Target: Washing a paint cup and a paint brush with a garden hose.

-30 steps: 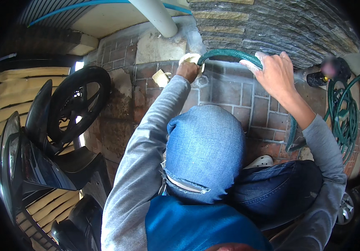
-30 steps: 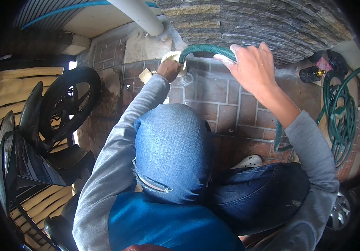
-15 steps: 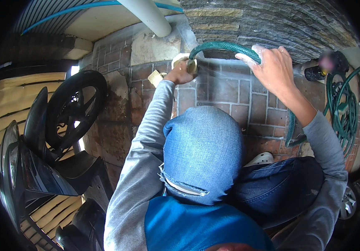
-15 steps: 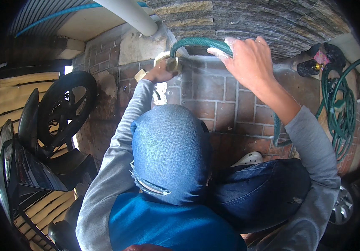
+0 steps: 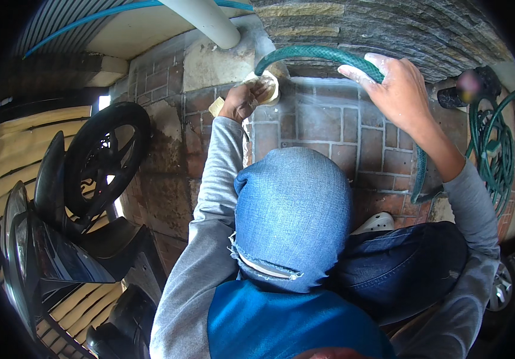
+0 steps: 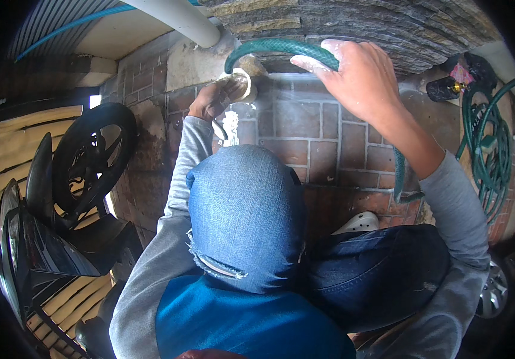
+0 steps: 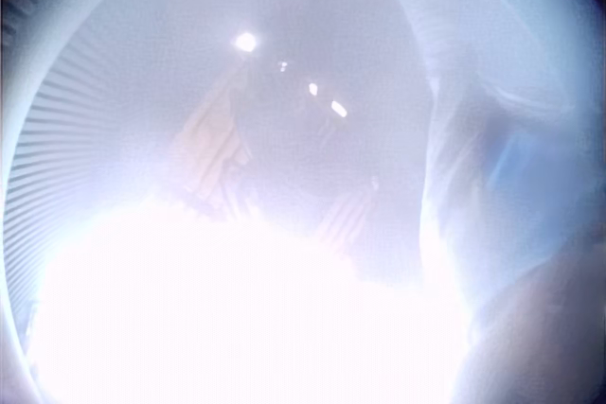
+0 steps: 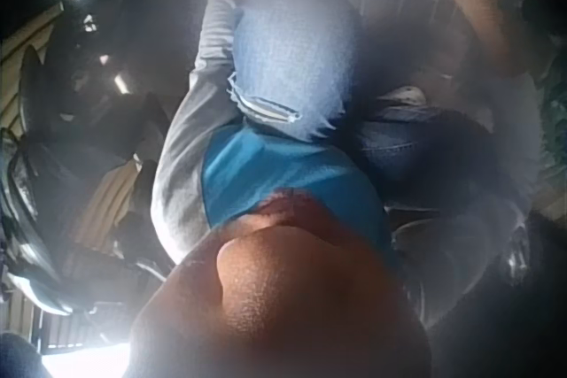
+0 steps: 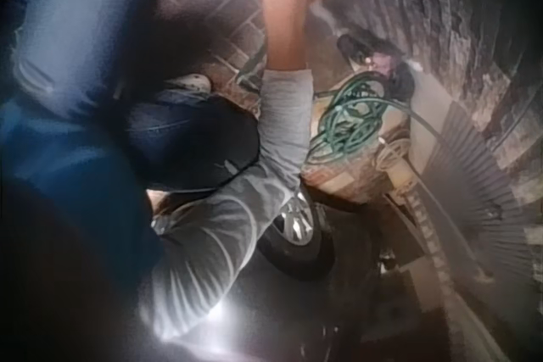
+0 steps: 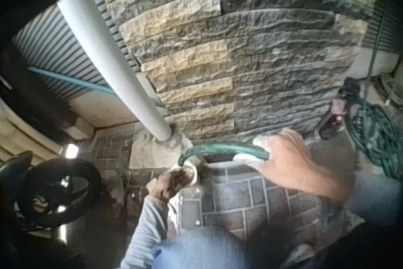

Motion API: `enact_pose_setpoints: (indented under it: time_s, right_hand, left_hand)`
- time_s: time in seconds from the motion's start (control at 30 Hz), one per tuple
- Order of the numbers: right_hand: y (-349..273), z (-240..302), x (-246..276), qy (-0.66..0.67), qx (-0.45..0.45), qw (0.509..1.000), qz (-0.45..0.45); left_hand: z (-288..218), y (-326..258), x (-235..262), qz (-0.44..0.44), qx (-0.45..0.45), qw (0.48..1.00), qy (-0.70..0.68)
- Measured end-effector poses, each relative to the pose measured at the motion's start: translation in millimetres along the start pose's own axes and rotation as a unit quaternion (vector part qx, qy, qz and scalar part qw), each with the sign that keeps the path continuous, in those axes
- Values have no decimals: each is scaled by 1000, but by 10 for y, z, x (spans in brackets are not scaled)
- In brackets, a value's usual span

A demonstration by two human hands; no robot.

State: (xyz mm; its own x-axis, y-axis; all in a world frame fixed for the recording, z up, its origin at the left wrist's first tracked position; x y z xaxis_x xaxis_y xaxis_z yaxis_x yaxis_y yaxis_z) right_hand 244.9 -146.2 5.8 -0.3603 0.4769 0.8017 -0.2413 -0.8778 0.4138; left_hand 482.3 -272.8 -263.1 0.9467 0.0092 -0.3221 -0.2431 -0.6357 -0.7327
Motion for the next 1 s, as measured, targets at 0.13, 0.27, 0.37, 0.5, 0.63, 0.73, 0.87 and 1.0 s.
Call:
enact_pose_setpoints:
  time_s: [0.13, 0.27, 0.37, 0.5, 0.63, 0.73, 0.87, 1.0]
  right_hand:
    - [-52, 79, -24, 10, 36, 999, -5]
    - [-70, 161, -6, -1, 71, 997, -30]
    - [-49, 86, -66, 0, 35, 999, 1]
    - [-46, 56, -70, 13, 32, 999, 23]
    - [-41, 32, -82, 7, 25, 999, 27]
    - [-39, 67, -92, 4, 37, 999, 20]
    - [-59, 29, -160, -6, 21, 998, 56]
    - [-74, 47, -158, -18, 33, 998, 53]
  left_hand:
    - [57, 82, 52, -15, 30, 998, -60]
    - [107, 149, 11, -22, 63, 994, -92]
    - [117, 174, 34, -72, 28, 996, -48]
    - [134, 159, -93, -15, 36, 999, 12]
    - [-78, 271, -16, -38, -92, 952, 291]
    - [-231, 442, -80, -78, -203, 758, 615]
    - [-121, 559, -309, -34, -277, 571, 772]
    - [-16, 543, -455, 41, -284, 512, 809]
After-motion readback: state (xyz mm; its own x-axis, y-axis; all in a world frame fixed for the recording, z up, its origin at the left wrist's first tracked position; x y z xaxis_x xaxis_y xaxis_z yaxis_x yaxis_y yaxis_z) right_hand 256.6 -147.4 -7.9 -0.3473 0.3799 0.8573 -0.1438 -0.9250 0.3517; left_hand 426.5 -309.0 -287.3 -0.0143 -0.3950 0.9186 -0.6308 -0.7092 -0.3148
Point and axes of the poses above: each hand's wrist, its own y-axis towards the middle knuckle, its own x-axis out of the back of the hand, z = x × y, the point moved 10 cm from there along y, towards the middle knuckle, and after that the axes turned 12 degrees about -z, right-handed, at the moved point
